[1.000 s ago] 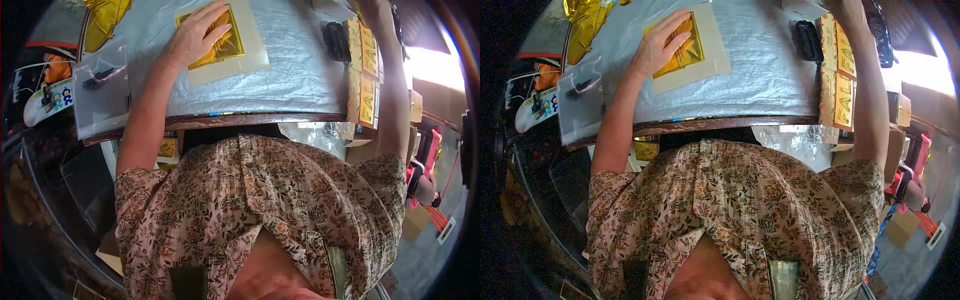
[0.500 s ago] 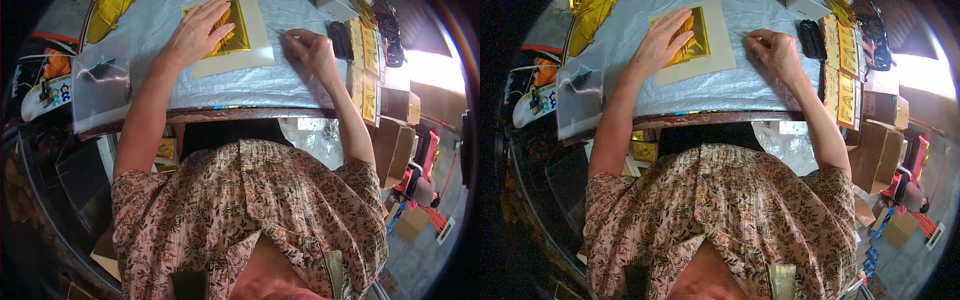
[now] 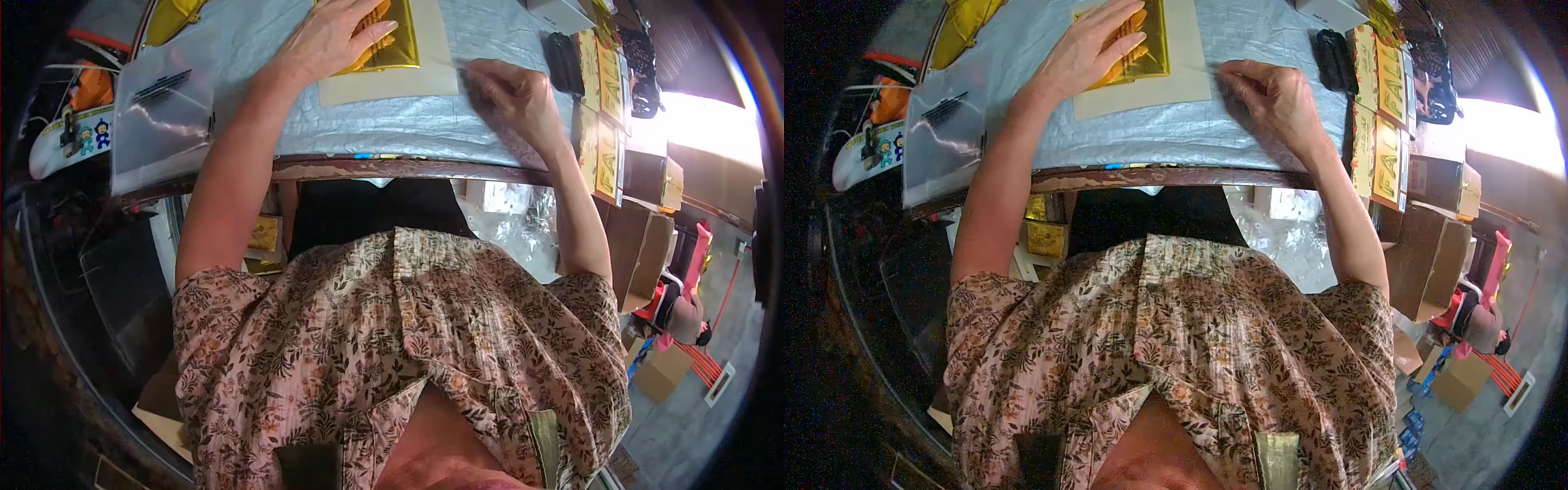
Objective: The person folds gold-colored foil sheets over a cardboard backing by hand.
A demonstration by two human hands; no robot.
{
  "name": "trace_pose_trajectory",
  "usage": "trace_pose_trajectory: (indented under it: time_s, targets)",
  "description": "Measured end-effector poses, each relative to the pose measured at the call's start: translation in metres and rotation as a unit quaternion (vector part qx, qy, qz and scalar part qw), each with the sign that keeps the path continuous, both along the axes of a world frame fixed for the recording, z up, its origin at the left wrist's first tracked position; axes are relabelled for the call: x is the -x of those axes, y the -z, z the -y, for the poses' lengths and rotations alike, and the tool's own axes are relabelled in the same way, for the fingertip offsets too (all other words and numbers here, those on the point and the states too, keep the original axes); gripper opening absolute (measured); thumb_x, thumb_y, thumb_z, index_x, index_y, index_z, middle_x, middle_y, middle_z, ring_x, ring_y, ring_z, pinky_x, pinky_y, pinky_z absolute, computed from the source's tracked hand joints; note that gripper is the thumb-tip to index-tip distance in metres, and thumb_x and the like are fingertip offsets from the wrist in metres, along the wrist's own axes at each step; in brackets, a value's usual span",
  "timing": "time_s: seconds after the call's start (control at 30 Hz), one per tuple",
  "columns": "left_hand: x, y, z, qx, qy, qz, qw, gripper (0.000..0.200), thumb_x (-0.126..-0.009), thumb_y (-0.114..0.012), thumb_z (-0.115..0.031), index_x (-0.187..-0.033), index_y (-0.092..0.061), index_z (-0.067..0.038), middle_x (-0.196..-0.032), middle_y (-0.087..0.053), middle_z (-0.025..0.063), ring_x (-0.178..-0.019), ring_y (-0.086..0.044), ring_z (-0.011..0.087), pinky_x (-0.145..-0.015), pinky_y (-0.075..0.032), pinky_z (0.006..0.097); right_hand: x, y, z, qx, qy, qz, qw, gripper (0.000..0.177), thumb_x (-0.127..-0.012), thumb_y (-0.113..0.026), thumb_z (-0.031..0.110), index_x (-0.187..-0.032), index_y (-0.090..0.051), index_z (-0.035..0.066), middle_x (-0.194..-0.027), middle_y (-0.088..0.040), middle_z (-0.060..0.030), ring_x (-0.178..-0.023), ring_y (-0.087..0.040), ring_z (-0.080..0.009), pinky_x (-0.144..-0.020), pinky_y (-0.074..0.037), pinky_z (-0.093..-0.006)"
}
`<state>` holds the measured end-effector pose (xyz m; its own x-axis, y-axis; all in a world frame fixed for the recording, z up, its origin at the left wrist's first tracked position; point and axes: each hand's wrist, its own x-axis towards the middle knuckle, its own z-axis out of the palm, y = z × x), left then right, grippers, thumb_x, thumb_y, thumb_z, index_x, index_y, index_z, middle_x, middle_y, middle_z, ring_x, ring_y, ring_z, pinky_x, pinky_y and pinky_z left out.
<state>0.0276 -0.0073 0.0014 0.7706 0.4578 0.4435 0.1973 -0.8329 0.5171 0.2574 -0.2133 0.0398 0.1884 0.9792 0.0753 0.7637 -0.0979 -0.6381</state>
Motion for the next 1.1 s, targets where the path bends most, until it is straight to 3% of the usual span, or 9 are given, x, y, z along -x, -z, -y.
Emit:
trace_pose_trajectory:
  time_s: [0.1, 0.23, 0.33, 0.4, 0.6, 0.73, 0.83, 1.1]
  targets:
    - [0.001, 0.000, 0.000, 0.001, 0.008, 0.000, 1.000, 0.055, -0.098, -0.064, -0.032, -0.137, -0.055, 0.004, -0.144, -0.052, 0.0270, -0.136, -0.047, 0.0415, -0.115, -0.037, 0.0471, -0.002, 0.000, -0.005, -0.002, -0.049, -0.052, 0.997, 0.022, -0.095, -0.068, 0.007, -0.115, -0.076, 0.008, -0.096, -0.075, -0.0081, -0.085, -0.065, -0.0086, -0.082, -0.052, -0.0268]
    - [0.000, -0.001, 0.003, -0.004, -0.006, -0.022, 1.000, 0.054, -0.098, -0.063, -0.033, -0.137, -0.056, 0.004, -0.145, -0.052, 0.0261, -0.137, -0.046, 0.0409, -0.115, -0.036, 0.0469, -0.001, -0.007, -0.012, 0.005, -0.107, -0.005, 0.994, 0.023, -0.095, -0.069, 0.006, -0.116, -0.076, 0.008, -0.095, -0.073, -0.0050, -0.089, -0.065, -0.0090, -0.084, -0.051, -0.0250]
    - [-0.001, -0.003, 0.004, -0.015, -0.007, -0.020, 1.000, 0.052, -0.098, -0.063, -0.033, -0.135, -0.057, 0.003, -0.144, -0.052, 0.0253, -0.135, -0.047, 0.0404, -0.114, -0.037, 0.0468, -0.006, 0.008, -0.017, -0.023, -0.118, -0.041, 0.992, 0.020, -0.094, -0.070, 0.005, -0.113, -0.076, 0.005, -0.094, -0.071, -0.0015, -0.091, -0.064, -0.0078, -0.084, -0.051, -0.0238]
    - [-0.001, -0.003, 0.005, -0.025, -0.008, -0.019, 0.999, 0.050, -0.098, -0.063, -0.032, -0.134, -0.058, 0.003, -0.143, -0.053, 0.0250, -0.134, -0.048, 0.0401, -0.114, -0.037, 0.0468, -0.007, 0.011, -0.020, 0.012, -0.078, -0.155, 0.985, 0.015, -0.094, -0.069, 0.003, -0.107, -0.076, 0.002, -0.096, -0.072, -0.0003, -0.091, -0.063, -0.0069, -0.084, -0.051, -0.0235]
    - [0.000, -0.003, 0.009, -0.050, -0.008, -0.012, 0.999, 0.047, -0.098, -0.062, -0.031, -0.132, -0.059, 0.001, -0.141, -0.053, 0.0243, -0.133, -0.049, 0.0391, -0.112, -0.038, 0.0466, -0.019, 0.004, -0.033, 0.080, -0.129, -0.191, 0.970, 0.013, -0.094, -0.069, 0.000, -0.105, -0.076, 0.000, -0.098, -0.072, -0.0016, -0.092, -0.064, -0.0074, -0.085, -0.051, -0.0228]
    - [-0.002, -0.004, 0.012, -0.068, -0.003, -0.008, 0.998, 0.046, -0.097, -0.062, -0.031, -0.131, -0.058, 0.001, -0.138, -0.054, 0.0241, -0.130, -0.050, 0.0387, -0.110, -0.040, 0.0471, -0.018, 0.007, -0.037, 0.069, -0.148, -0.194, 0.967, 0.013, -0.092, -0.071, 0.001, -0.104, -0.076, 0.000, -0.099, -0.072, -0.0032, -0.092, -0.064, -0.0097, -0.085, -0.051, -0.0235]
    - [-0.006, -0.004, 0.014, -0.076, -0.001, 0.000, 0.997, 0.046, -0.097, -0.062, -0.031, -0.130, -0.058, 0.001, -0.136, -0.054, 0.0244, -0.129, -0.050, 0.0393, -0.109, -0.040, 0.0475, -0.017, 0.010, -0.040, -0.010, -0.192, -0.106, 0.976, 0.014, -0.090, -0.073, 0.000, -0.103, -0.077, 0.000, -0.099, -0.072, -0.0047, -0.092, -0.064, -0.0121, -0.084, -0.051, -0.0247]
    - [-0.009, 0.000, 0.014, -0.091, -0.012, 0.003, 0.996, 0.045, -0.097, -0.062, -0.030, -0.129, -0.057, 0.002, -0.137, -0.053, 0.0258, -0.128, -0.050, 0.0403, -0.108, -0.040, 0.0485, -0.007, 0.018, -0.034, -0.018, -0.141, -0.116, 0.983, 0.013, -0.089, -0.074, 0.001, -0.102, -0.077, -0.001, -0.103, -0.071, -0.0063, -0.093, -0.061, -0.0143, -0.082, -0.049, -0.0255]
